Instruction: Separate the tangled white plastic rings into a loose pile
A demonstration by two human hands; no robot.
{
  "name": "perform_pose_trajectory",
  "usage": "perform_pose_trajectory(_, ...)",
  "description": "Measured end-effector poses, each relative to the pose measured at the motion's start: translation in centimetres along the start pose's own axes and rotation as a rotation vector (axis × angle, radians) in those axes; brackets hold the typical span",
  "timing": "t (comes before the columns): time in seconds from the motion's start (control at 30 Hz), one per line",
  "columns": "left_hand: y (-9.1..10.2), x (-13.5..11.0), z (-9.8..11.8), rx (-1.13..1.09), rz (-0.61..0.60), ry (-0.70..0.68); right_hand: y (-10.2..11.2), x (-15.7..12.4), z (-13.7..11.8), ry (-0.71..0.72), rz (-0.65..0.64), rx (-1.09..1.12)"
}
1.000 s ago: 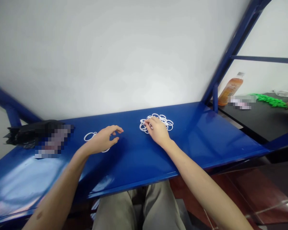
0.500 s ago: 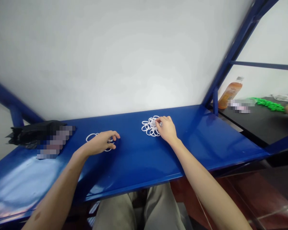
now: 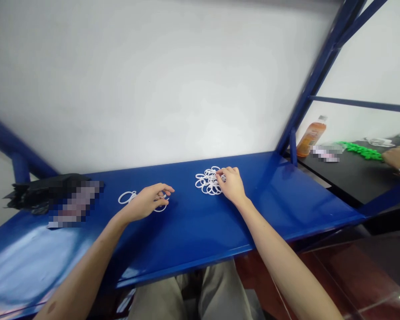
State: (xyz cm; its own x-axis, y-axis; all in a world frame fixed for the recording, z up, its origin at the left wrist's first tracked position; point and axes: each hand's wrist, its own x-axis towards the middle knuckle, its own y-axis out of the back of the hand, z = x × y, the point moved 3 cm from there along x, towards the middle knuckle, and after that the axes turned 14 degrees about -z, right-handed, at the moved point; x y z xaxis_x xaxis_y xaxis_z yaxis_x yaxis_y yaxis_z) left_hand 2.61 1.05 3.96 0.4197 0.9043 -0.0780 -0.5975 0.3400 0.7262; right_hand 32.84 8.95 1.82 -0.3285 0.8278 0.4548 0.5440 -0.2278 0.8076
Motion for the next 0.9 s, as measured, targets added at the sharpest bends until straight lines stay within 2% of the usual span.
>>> perform_pose_trajectory(0.17,-0.1,0.4,0.5,-0.149,0.077,-0.039,0.3,-0.2,-0.5,0.028,0.053,-0.017)
perform_pose_trajectory(0.3,-1.0,0.9,1.2,-0.243,0.175,-0.068,0.7,-1.0,-3.6,0.145,0.086,0.020)
perform_pose_trajectory(0.33,-1.4,0.9,1.5,-0.246,0.205,-0.086,0.6,-1.3,-4.7,0.201,0.045,0.056)
perform_pose_trajectory(0.4,-2.2,1.0,2.1,-0.264,0.266,-0.120,-0.2,-2.0,-7.0,0.324,-0.114,0.163)
perform_pose_trajectory(0.43,-2.6,1.1,2.4,-0.297,0.274,-0.136,-0.7,-2.4,-7.9,0.371,-0.208,0.188)
perform_pose_trajectory(0.5,-3.4,1.2,2.7,-0.400,0.239,-0.161,-1.6,-3.0,-9.2,0.409,-0.283,0.209)
perform_pose_trajectory(0.63,-4.2,1.5,2.7,-0.545,0.181,-0.177,-2.1,-3.3,-9.5,0.358,-0.282,0.273)
perform_pose_trajectory(0.8,-4.5,1.6,2.7,-0.691,0.179,-0.188,-2.3,-3.2,-9.2,0.311,-0.340,0.453)
perform_pose_trajectory(0.9,-4.6,1.7,2.8,-0.708,0.200,-0.167,-2.3,-3.0,-9.2,0.341,-0.285,0.447)
